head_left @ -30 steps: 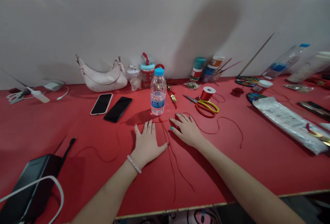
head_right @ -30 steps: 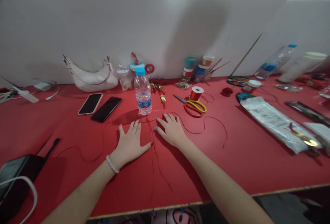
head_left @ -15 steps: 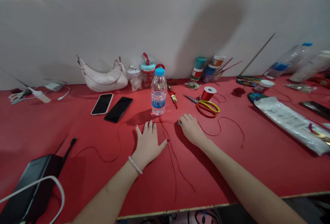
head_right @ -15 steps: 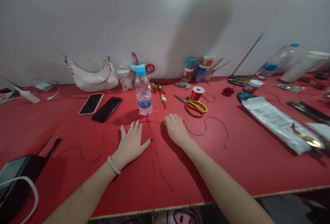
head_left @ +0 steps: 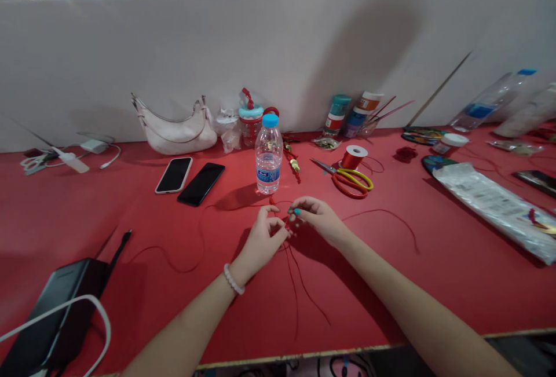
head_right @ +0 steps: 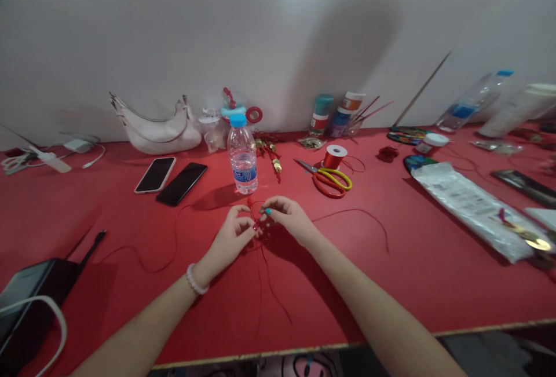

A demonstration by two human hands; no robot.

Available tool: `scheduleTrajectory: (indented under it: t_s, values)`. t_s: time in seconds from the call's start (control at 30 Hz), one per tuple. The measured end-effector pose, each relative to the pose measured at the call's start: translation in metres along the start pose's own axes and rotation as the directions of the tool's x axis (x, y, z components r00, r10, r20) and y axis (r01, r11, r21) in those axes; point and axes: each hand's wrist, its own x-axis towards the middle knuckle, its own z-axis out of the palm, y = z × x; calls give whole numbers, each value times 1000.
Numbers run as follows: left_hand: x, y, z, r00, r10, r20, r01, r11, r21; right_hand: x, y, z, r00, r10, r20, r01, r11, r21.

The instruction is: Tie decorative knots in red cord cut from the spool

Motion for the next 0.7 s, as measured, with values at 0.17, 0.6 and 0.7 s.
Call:
scheduleTrajectory:
  t_s: [0.17, 0.6, 0.7]
  values:
    - [5, 22, -25, 996, -41, -84, 29, 991, -132, 6, 2, -14, 979, -24, -204, 29, 999, 22]
    - [-83, 63, -101, 987, -153, -51, 159, 874, 458, 13, 6, -30, 959, -197, -206, 70, 864, -499]
    - [-112, 52, -121, 965, -255, -67, 256, 846, 468, 13, 9, -32, 953, -223, -205, 74, 828, -556]
